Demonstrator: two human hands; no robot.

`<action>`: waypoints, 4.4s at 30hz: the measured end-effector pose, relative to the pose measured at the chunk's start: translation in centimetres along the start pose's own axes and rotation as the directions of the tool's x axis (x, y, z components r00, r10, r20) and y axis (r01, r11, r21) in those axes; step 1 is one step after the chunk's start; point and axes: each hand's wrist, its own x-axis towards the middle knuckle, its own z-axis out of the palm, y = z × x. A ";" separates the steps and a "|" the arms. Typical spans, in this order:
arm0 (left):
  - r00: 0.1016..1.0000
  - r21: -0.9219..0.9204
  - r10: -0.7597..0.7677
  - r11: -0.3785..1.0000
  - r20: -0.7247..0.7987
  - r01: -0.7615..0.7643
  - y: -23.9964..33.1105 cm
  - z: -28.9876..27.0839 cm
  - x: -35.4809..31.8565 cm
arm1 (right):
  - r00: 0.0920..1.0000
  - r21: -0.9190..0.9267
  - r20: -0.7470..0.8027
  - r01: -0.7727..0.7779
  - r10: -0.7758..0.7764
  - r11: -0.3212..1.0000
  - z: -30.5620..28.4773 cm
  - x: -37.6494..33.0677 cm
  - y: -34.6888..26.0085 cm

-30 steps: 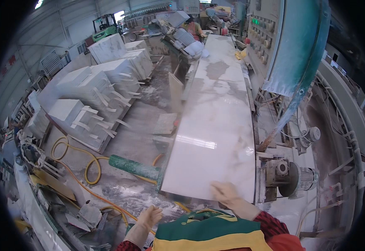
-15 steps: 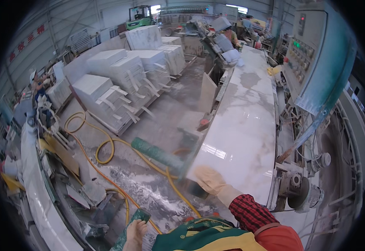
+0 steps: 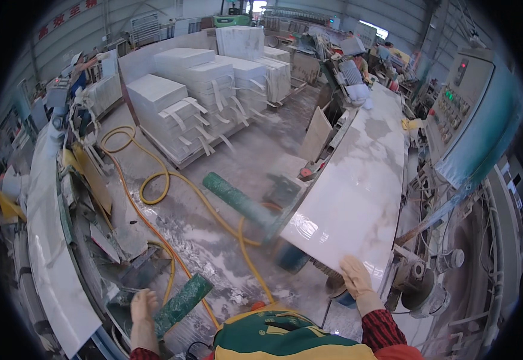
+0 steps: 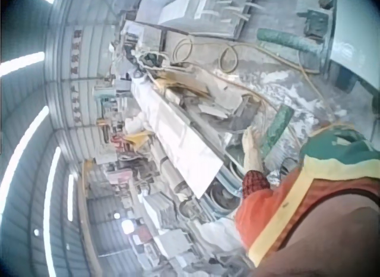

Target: The person repeatedly places large white stone slabs onto a conveyor belt and guides them through a polishing machine. They then lift the processed slabs and stack them on a nearby pile. The cycle repeats throughout the clip.

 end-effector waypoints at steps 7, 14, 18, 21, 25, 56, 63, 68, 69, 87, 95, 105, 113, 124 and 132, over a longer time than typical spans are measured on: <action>0.773 0.582 0.488 0.790 -0.406 -0.193 0.3 -19.4 -0.9 | 0.977 -0.166 -0.090 -0.204 0.192 0.965 -3.3 -10.5 5.4; 0.648 0.836 0.532 0.285 -0.545 0.470 -3.3 -31.2 -6.8 | 0.832 -0.139 -0.488 -0.374 0.265 0.917 -0.3 -17.9 5.1; 0.799 0.923 0.481 0.305 -0.361 0.234 -4.4 -28.6 -8.6 | 0.858 -0.107 -0.450 -0.326 0.247 0.939 2.9 -23.1 -0.7; 0.721 0.942 0.607 0.205 -0.334 0.264 -6.7 -28.4 -8.3 | 0.849 -0.055 -0.241 -0.496 0.470 0.867 6.2 -27.1 -2.9; 0.694 0.940 0.634 0.229 -0.340 0.252 -5.1 -26.5 -10.4 | 0.439 0.061 0.118 -0.899 0.891 0.434 9.6 -29.4 -7.1; 0.603 0.978 0.798 0.133 -0.010 -0.160 -2.5 -54.0 -13.9 | 0.891 0.427 0.382 -0.404 0.244 0.809 24.1 -18.1 -46.7; 0.607 0.975 0.795 0.150 -0.019 -0.165 -0.2 -57.7 -8.7 | 0.843 0.286 -0.025 0.521 -0.538 0.804 19.1 -9.0 -69.2; 0.584 0.967 0.811 0.181 -0.043 -0.181 1.7 -57.3 -6.9 | 0.707 0.316 -0.055 0.682 -0.705 0.660 19.4 -5.8 -79.7; 0.554 0.968 0.832 0.165 -0.032 -0.191 1.8 -57.0 -6.7 | 0.696 0.287 -0.040 0.695 -0.717 0.659 19.8 -5.2 -80.6; 0.553 0.985 0.833 0.086 0.013 -0.153 -1.7 -58.4 -6.0 | 0.723 0.374 -0.049 0.653 -0.689 0.659 23.0 -2.8 -82.3; 0.778 0.997 0.628 0.033 0.029 -0.063 0.7 -58.0 -7.0 | 0.730 0.335 -0.136 0.670 -0.670 0.662 24.0 -3.1 -82.7; 0.705 0.994 0.707 0.027 0.058 -0.110 0.1 -57.2 -8.5 | 0.705 0.276 0.002 0.681 -0.709 0.678 29.5 0.4 -84.2; 0.599 0.969 0.801 0.146 0.004 -0.200 -0.9 -57.1 -9.8 | 0.642 0.305 -0.053 0.739 -0.765 0.600 28.5 6.0 -87.5; 0.636 0.972 0.772 0.161 -0.016 -0.171 0.2 -56.2 -11.2 | 0.682 0.360 -0.077 0.699 -0.727 0.618 28.6 6.7 -88.2; 0.577 0.976 0.816 0.126 -0.001 -0.177 -1.7 -57.1 -10.0 | 0.681 0.308 -0.142 0.720 -0.719 0.622 28.9 2.4 -85.7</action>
